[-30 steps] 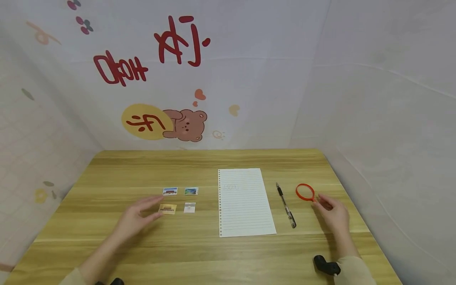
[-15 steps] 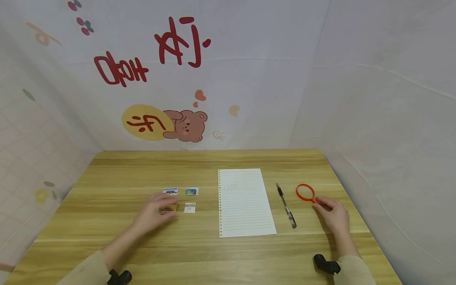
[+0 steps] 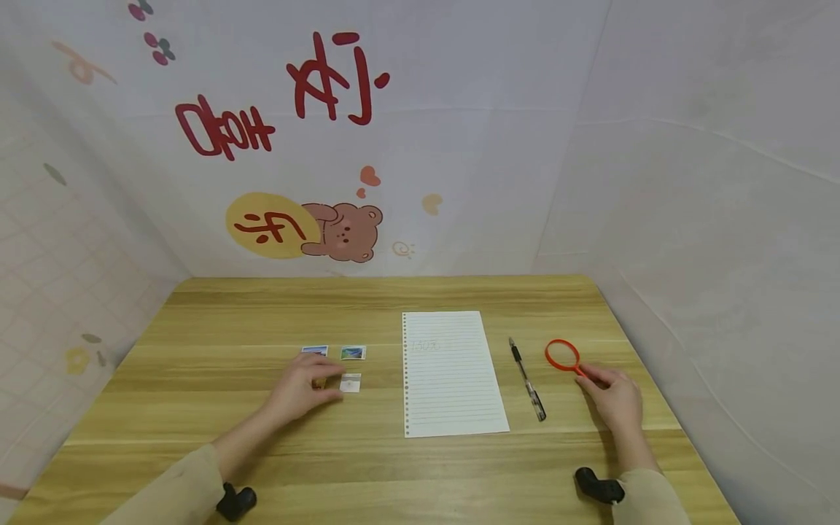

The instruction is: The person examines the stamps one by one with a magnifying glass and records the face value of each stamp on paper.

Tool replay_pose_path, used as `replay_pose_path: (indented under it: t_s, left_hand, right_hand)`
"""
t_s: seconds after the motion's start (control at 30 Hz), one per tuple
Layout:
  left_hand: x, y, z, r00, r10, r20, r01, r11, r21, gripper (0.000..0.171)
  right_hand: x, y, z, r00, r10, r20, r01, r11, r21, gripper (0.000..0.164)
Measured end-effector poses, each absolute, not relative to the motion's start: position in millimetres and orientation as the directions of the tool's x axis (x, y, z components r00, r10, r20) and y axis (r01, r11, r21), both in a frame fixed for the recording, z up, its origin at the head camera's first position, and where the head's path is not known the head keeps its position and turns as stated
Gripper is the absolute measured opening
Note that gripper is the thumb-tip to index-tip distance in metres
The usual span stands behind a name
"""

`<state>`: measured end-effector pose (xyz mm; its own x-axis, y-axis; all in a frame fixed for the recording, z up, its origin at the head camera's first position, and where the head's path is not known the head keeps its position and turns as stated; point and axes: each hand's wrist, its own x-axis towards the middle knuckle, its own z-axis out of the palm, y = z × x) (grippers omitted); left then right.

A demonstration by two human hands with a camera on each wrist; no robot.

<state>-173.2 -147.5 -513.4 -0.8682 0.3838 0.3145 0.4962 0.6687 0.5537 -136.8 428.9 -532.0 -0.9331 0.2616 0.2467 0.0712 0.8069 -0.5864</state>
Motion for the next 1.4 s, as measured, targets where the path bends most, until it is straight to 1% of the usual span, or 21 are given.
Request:
replay_pose_path:
  t_s: [0.2,0.4,0.63,0.73,0.87,0.97,1.03,1.2,1.4]
  left_hand:
    - [-174,-144,-516,-0.876,0.392,0.280,0.482,0.705,0.520,0.041]
    - [-177,-143,-517,-0.891,0.374,0.257,0.454,0.719,0.526,0.037]
    - [-177,-143,-515,-0.887,0.380,0.261,0.461,0.716,0.525,0.033]
    - [-177,-143,-515,-0.888,0.382,0.257,0.460,0.714,0.528,0.030]
    - [-178,-141,-515,-0.891,0.379,0.250,0.453,0.717,0.530,0.030]
    - [-179,-141,-515,-0.893,0.376,0.249,0.450,0.713,0.537,0.029]
    - [-179,-141,-515,-0.893,0.375,0.249,0.450,0.712,0.539,0.029]
    - [-179,-140,-514,-0.897,0.372,0.240,0.442,0.713,0.545,0.029]
    - [-179,-141,-512,-0.898,0.374,0.229,0.437,0.715,0.545,0.030]
  right_hand:
    - [-138,428,-535,-0.923,0.268,0.275,0.063,0.813,-0.579,0.031]
    - [-139,426,-535,-0.921,0.271,0.278,0.063,0.810,-0.583,0.029]
    - [-139,424,-533,-0.915,0.287,0.284,0.071,0.808,-0.585,0.024]
    - [-138,423,-531,-0.906,0.325,0.271,0.103,0.790,-0.604,0.023]
    - [-136,419,-523,-0.887,0.406,0.218,0.166,0.722,-0.671,0.029]
    - [-136,414,-515,-0.880,0.426,0.208,0.172,0.697,-0.696,0.030]
    - [-137,409,-510,-0.884,0.411,0.225,0.148,0.701,-0.697,0.029]
    - [-142,390,-501,-0.897,0.324,0.300,0.029,0.721,-0.692,0.022]
    - [-147,366,-500,-0.902,0.220,0.373,-0.106,0.724,-0.682,0.016]
